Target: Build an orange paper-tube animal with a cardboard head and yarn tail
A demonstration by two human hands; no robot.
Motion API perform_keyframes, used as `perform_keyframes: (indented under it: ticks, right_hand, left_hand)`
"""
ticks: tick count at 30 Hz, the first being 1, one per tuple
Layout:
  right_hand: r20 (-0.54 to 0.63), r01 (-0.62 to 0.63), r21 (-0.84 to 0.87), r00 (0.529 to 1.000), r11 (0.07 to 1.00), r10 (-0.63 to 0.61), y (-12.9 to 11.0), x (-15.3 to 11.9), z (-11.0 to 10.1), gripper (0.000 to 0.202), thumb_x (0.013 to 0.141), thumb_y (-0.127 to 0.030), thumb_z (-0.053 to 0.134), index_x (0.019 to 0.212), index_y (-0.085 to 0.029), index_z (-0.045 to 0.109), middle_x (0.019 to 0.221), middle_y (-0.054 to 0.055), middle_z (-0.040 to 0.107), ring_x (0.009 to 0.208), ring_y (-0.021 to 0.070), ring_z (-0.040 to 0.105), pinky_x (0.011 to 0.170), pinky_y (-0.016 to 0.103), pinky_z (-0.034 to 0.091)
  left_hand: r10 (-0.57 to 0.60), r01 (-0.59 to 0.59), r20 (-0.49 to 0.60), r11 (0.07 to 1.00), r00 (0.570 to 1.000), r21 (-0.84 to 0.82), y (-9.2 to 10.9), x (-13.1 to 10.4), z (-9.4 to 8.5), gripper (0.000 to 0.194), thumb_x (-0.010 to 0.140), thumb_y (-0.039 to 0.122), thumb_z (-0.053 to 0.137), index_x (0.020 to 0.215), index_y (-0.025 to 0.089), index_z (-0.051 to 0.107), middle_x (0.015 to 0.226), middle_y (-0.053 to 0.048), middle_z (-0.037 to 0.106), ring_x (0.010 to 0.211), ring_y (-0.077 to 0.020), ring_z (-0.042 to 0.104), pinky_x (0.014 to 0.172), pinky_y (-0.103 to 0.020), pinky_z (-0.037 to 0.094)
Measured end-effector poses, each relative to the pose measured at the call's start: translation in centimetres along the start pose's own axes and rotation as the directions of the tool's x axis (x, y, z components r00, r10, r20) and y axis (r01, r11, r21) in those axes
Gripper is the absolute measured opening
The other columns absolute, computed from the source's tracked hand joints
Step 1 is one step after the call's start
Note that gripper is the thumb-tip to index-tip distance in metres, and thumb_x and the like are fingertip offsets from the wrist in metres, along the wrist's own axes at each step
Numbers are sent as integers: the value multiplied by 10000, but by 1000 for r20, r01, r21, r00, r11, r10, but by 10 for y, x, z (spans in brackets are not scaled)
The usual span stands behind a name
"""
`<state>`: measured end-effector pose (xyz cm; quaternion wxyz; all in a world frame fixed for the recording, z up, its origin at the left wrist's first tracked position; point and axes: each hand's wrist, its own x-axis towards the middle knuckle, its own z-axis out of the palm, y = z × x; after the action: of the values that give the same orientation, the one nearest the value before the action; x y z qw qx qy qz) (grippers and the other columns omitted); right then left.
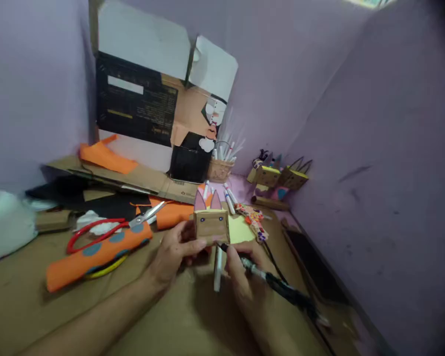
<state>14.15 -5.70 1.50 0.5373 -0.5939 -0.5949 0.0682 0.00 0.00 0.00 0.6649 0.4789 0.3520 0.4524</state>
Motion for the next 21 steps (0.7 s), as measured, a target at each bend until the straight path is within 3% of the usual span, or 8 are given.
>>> perform_keyframes:
  ticks: [5,14,17,21]
  right_hand:
    - [-32,11,31,999,999,-10,1,-2,4,209,811,-312,512,657,-185,572,493,-35,531,421,99,502,439,198,403]
    - [63,4,157,998,988,-14,7,-2,-1,199,830,-274,499,659,-178,532,490,-49,502,414,84,476,435,189,385]
    - [-25,-11,213,1000,977,16,14,-1,-2,176,834,-274,504,687,-180,529,509,-50,514,445,92,489,467,203,396]
    - [-186,-31,233,980,972,76,28,11,-8,116,838,-283,507,827,-179,558,524,-62,507,433,97,485,455,215,404]
  left_hand:
    - [-22,22,-1,1000,1000,2,0,2,1,439,671,267,665,1069,138,535,847,-42,649,513,-55,424,405,-155,296]
    - [-27,26,-40,999,999,-26,0,4,1,503,618,277,702,1071,132,540,857,-51,641,514,-63,432,396,-162,287]
    - [-34,33,-40,999,999,-38,0,2,1,485,621,275,701,1058,130,550,823,-45,634,506,-60,431,401,-162,295]
    - [-11,4,-127,998,992,-58,2,1,-2,494,606,262,707,1054,133,543,862,-49,637,486,-50,437,398,-160,322]
